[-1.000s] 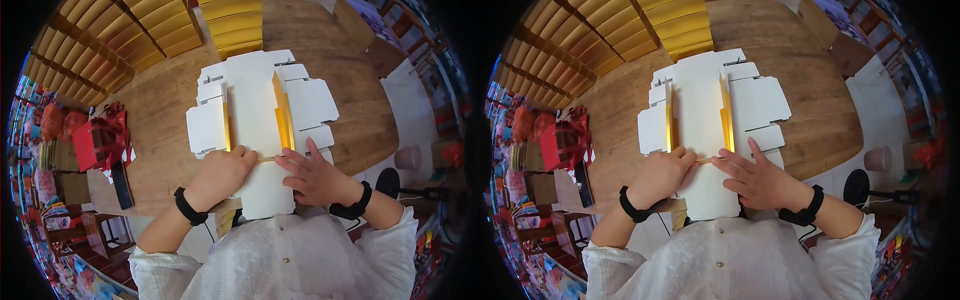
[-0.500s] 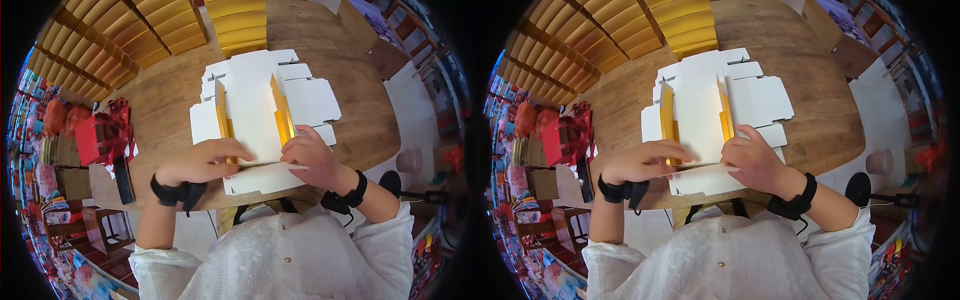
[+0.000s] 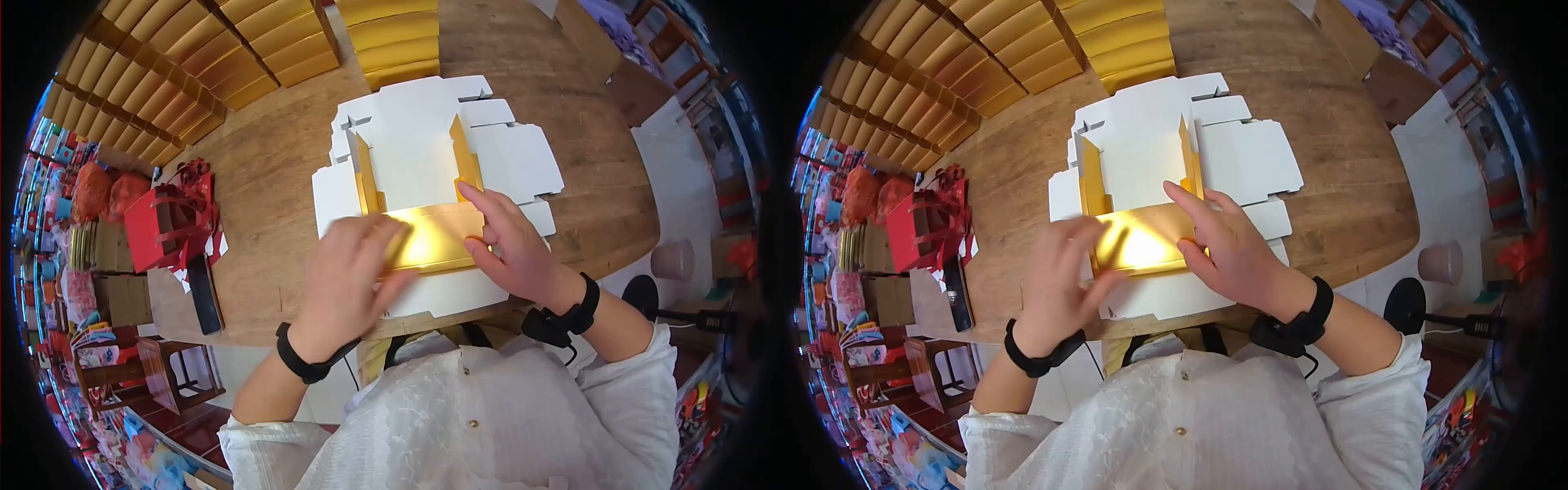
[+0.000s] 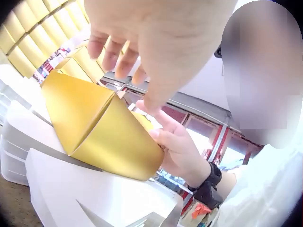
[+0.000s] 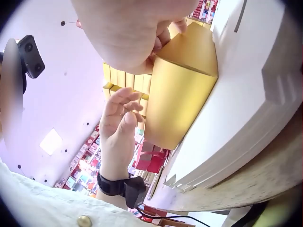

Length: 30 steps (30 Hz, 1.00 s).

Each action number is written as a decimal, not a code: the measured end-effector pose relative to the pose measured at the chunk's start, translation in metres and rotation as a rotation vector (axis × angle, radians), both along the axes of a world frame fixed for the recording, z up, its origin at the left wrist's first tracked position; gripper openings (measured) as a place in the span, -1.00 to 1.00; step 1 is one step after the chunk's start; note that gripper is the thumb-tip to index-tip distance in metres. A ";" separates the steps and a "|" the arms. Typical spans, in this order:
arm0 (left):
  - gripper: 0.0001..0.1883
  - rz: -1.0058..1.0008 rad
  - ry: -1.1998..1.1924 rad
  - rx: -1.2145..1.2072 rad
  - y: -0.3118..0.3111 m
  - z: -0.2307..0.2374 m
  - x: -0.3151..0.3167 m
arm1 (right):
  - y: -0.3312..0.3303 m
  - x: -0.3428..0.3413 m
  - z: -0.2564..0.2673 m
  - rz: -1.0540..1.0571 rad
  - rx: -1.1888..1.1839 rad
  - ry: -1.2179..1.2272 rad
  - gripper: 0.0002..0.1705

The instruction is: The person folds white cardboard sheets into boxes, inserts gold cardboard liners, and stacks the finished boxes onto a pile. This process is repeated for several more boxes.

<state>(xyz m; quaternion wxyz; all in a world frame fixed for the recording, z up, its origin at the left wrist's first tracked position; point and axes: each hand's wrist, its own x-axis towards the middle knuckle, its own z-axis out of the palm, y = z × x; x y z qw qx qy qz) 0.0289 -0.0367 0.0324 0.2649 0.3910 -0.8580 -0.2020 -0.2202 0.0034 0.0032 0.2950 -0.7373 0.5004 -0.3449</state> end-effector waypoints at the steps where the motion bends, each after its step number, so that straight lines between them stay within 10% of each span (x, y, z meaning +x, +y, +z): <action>1: -0.48 -0.178 -0.149 -0.255 0.001 0.002 0.001 | 0.001 0.001 0.000 -0.015 0.043 -0.009 -0.32; 4: -0.53 -0.171 -0.168 -0.185 0.002 -0.013 -0.002 | -0.008 -0.004 -0.016 0.021 -0.313 0.141 -0.45; 17: -0.85 -0.240 -0.357 -0.270 0.004 -0.017 -0.002 | -0.004 -0.005 -0.008 0.179 -0.398 0.524 -0.74; 30: -0.53 -0.218 -0.556 -0.178 -0.006 -0.025 -0.023 | -0.022 0.008 -0.009 0.332 -0.367 0.704 -0.59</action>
